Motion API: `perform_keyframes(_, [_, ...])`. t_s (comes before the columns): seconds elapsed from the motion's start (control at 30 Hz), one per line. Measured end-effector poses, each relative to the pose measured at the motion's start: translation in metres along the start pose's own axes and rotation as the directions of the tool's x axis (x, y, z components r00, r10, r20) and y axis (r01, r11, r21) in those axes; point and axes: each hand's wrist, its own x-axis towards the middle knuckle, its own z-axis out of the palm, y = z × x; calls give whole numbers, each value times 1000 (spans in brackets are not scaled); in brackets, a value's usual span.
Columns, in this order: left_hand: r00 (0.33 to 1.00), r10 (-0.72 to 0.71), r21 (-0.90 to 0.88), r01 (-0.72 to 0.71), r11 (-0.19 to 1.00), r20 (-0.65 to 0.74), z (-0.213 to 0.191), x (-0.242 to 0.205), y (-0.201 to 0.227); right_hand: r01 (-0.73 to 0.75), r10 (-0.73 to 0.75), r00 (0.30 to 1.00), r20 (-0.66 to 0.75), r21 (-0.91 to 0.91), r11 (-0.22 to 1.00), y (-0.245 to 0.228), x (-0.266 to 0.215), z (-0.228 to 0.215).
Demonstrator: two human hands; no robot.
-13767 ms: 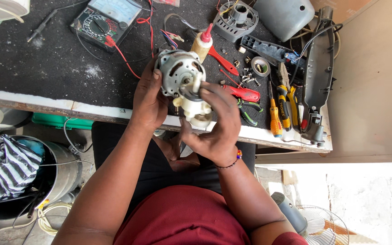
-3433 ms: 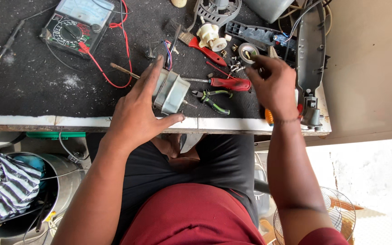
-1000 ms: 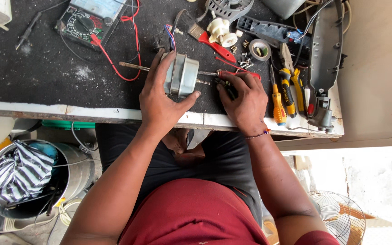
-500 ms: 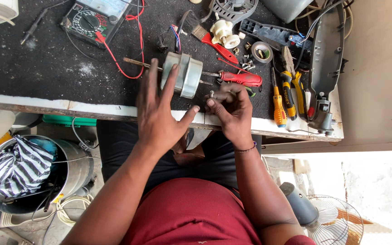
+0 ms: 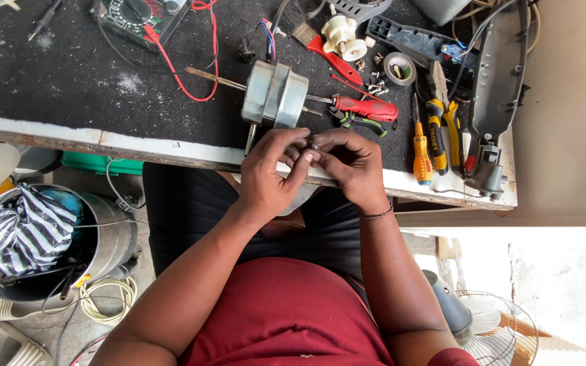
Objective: The person assembles a small electric motor by applying lubricant to the shaft, attaching the stator and housing, and securing the components with screws and a screwdriver. They handle the motor parts, a lubricant bottle, and a screwdriver while working at a cluttered workbench.
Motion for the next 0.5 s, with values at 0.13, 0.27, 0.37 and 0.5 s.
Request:
perform_keyframes(0.13, [999, -4, 14, 3, 1000, 41, -5, -1, 5, -32, 30, 999, 26, 86, 996, 16, -4, -3])
perform_keyframes(0.27, [998, -5, 18, 4, 1000, 61, -9, -5, 10, -45, 41, 995, 89, 39, 998, 13, -3, -3])
perform_keyframes(0.37, [996, -2, 15, 1, 1000, 89, -10, -10, 0, -70, 64, 991, 114, 50, 996, 16, -2, -7])
perform_keyframes(0.5, [992, 17, 1, -17, 1000, 127, -13, -8, 1, -125, 110, 986, 124, 121, 985, 19, -4, -10])
